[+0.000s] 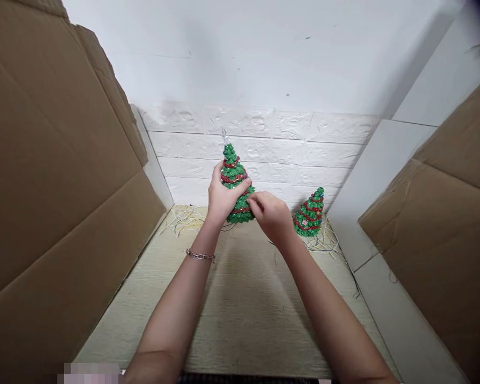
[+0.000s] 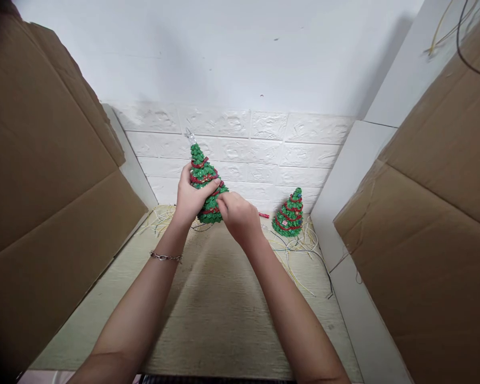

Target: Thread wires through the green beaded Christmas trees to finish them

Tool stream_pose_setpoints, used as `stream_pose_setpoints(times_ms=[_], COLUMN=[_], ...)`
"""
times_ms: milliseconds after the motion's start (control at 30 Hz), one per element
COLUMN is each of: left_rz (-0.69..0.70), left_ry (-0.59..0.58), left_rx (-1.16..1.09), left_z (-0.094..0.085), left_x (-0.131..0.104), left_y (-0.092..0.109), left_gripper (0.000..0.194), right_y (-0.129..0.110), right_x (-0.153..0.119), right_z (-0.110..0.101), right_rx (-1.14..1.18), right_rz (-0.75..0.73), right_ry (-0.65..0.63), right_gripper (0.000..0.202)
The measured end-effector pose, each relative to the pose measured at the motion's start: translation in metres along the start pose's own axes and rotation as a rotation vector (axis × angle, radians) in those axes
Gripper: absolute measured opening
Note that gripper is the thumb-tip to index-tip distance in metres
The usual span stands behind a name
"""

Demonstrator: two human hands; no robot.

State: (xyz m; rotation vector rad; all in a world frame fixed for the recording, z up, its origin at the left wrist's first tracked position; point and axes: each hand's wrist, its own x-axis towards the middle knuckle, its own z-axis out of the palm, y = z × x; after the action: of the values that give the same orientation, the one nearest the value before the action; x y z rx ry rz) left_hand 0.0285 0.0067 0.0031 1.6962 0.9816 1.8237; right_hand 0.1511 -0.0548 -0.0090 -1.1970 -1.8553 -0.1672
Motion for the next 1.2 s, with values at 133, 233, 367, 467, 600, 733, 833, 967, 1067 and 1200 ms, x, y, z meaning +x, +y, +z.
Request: stream_pose_setpoints(times_ms=[133,233,367,467,600,733,833,967,1067,1200], left_rz=[-0.006,-0.012,-0.007,-0.005,-0.003,-0.011,-0.007,-0.003,-0.012,-0.01], left_ry=[0.034,0.066,0.099,0.112,0.114,0.143,0.199,0.239,0.254,0.256], left_rx=[-0.017,-0.008,-0.006,0.001,0.017,0.004,-0.027,-0.079,-0.087,-0.086], left_z=[0.0,0.0,0.0,-0.001,-0.001,-0.002,-0.003,-0.005,-0.006,-0.006], left_x=[0.0,0.0,-0.001,-0.001,-0.001,0.001,0.003,0.006,0.007,0.008], left_y=[0.003,0.005,0.007,0.009,0.008,0.003,-0.003,-0.006,-0.007,-0.01], left_gripper=[0.055,0.054,0.053,0.054,0.054,0.054,0.055,0.054,0.053,0.053], right_y=[0.0,0.0,0.0,-0.003,-0.007,-0.005,-0.003,-0.003,-0.003,-0.001], right_x=[0.001,0.002,0.003,0.002,0.003,0.004,0.003,0.003,0.003,0.003], right_z=[0.003,0.004,0.005,0.008,0.012,0.012,0.01,0.01,0.01,0.01], right_rx=[0.051,0.096,0.126,0.087,-0.004,0.04,0.076,0.06,0.063,0.1], right_rz=[-0.121,-0.168,-0.072,-0.043,-0.073,-0.046,-0.037,-0.025,-0.02,0.011], right_ry=[0.071,0.114,0.1,0.062,0.029,0.05,0.036,0.022,0.02,0.016], right_gripper=[0.029,0.034,0.032,0.031,0.03,0.025,0.029,0.021,0.01,0.013])
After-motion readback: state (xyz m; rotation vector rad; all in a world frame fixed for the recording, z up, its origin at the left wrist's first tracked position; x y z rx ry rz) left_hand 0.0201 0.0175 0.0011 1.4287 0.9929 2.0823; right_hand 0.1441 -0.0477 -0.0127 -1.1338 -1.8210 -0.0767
